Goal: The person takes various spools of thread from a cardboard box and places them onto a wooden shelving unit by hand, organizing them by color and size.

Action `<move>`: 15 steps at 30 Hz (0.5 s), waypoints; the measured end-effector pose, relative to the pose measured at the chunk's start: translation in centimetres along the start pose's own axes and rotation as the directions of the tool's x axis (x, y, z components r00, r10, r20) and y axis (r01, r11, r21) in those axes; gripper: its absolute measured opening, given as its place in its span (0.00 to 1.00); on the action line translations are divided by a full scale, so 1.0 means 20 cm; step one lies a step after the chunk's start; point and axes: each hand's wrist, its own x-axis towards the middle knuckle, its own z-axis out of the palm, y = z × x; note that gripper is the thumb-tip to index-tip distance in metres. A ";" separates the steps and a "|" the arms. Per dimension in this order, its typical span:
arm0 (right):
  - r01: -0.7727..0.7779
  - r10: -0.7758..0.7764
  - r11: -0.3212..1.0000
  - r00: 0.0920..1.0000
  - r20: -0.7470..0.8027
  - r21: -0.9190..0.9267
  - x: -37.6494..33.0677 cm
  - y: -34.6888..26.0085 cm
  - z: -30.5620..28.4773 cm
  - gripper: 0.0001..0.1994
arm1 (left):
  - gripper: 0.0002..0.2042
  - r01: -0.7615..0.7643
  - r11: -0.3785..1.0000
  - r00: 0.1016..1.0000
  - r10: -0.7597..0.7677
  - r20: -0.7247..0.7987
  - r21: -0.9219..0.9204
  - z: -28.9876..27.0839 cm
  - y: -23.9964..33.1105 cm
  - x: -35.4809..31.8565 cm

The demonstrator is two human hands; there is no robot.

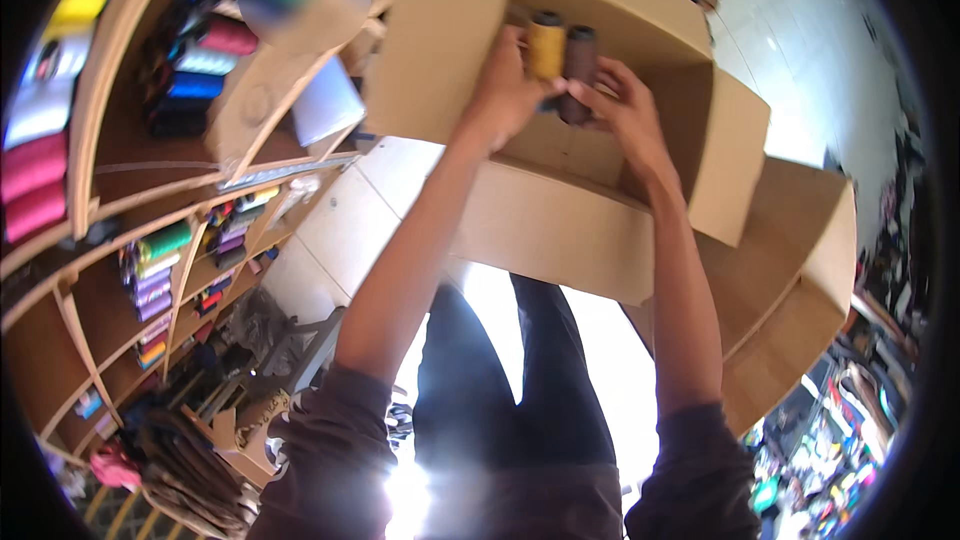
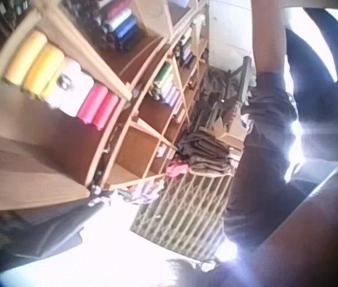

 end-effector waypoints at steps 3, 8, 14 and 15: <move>0.269 -0.260 0.958 0.961 0.093 -0.100 -0.21 -0.19 0.19 0.29 | 0.34 -0.146 0.985 0.989 0.148 -0.010 0.091 -0.21 0.28 -0.37; 0.324 -0.308 0.944 0.933 0.187 -0.056 -0.27 -0.35 0.66 0.26 | 0.29 -0.258 0.954 0.943 0.214 -0.256 -0.150 -0.57 0.28 -0.68; 0.497 -0.435 0.862 0.827 0.356 -0.100 0.11 -0.17 1.43 0.23 | 0.23 -0.229 0.952 0.580 0.302 -0.757 0.204 -1.06 -0.08 -0.73; 0.511 -0.454 0.858 0.804 0.384 -0.056 0.18 -0.11 1.56 0.23 | 0.22 -0.142 0.954 0.471 0.300 -0.830 0.264 -1.12 -0.12 -0.72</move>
